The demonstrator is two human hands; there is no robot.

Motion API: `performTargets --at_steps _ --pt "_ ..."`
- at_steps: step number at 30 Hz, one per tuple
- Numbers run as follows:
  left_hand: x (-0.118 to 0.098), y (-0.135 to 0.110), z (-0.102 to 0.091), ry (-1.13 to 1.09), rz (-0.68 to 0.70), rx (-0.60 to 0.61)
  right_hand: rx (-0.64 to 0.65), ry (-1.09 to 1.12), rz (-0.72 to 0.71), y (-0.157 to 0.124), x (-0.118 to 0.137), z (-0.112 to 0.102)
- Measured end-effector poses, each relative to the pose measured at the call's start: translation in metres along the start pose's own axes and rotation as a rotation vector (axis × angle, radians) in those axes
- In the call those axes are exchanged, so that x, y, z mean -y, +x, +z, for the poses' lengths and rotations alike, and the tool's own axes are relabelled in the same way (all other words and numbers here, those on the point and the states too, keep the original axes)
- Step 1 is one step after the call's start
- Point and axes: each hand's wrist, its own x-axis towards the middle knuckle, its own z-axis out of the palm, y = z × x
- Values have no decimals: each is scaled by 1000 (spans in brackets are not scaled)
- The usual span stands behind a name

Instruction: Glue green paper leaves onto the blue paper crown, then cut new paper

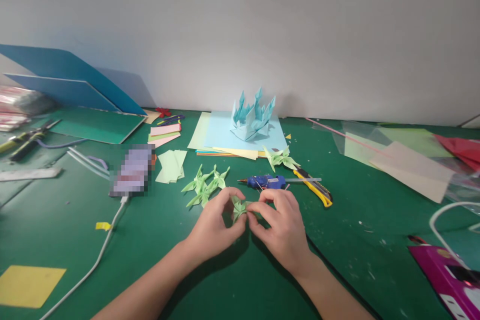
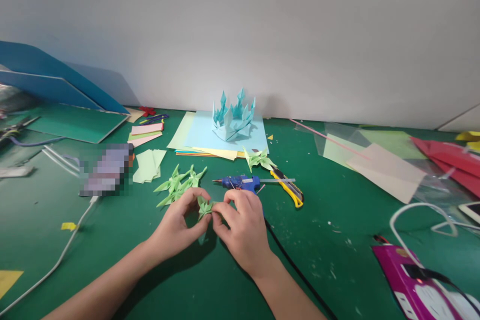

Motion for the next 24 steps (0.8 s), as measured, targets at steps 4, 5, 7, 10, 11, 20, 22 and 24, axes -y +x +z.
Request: performTargets --at_steps 4,5,7,10,11,20,22,24 --pt "0 1 0 3 25 -29 4 -12 -8 0 0 0" --pt "0 2 -1 -1 38 -33 8 -11 -9 0 0 1" --pt "0 2 -2 -25 91 -18 9 -3 -5 0 -1 1" --pt "-1 4 -4 -115 143 15 -6 10 21 0 -2 1" --pt "-2 4 -5 -164 123 17 -15 15 33 0 -3 1" --pt "-6 5 -10 -374 -40 54 -7 35 47 1 -5 -2" --pt "-6 5 -9 -332 -29 53 -2 20 40 1 -4 -2" --pt "-5 5 -8 -280 -17 51 0 11 36 1 -3 -1"
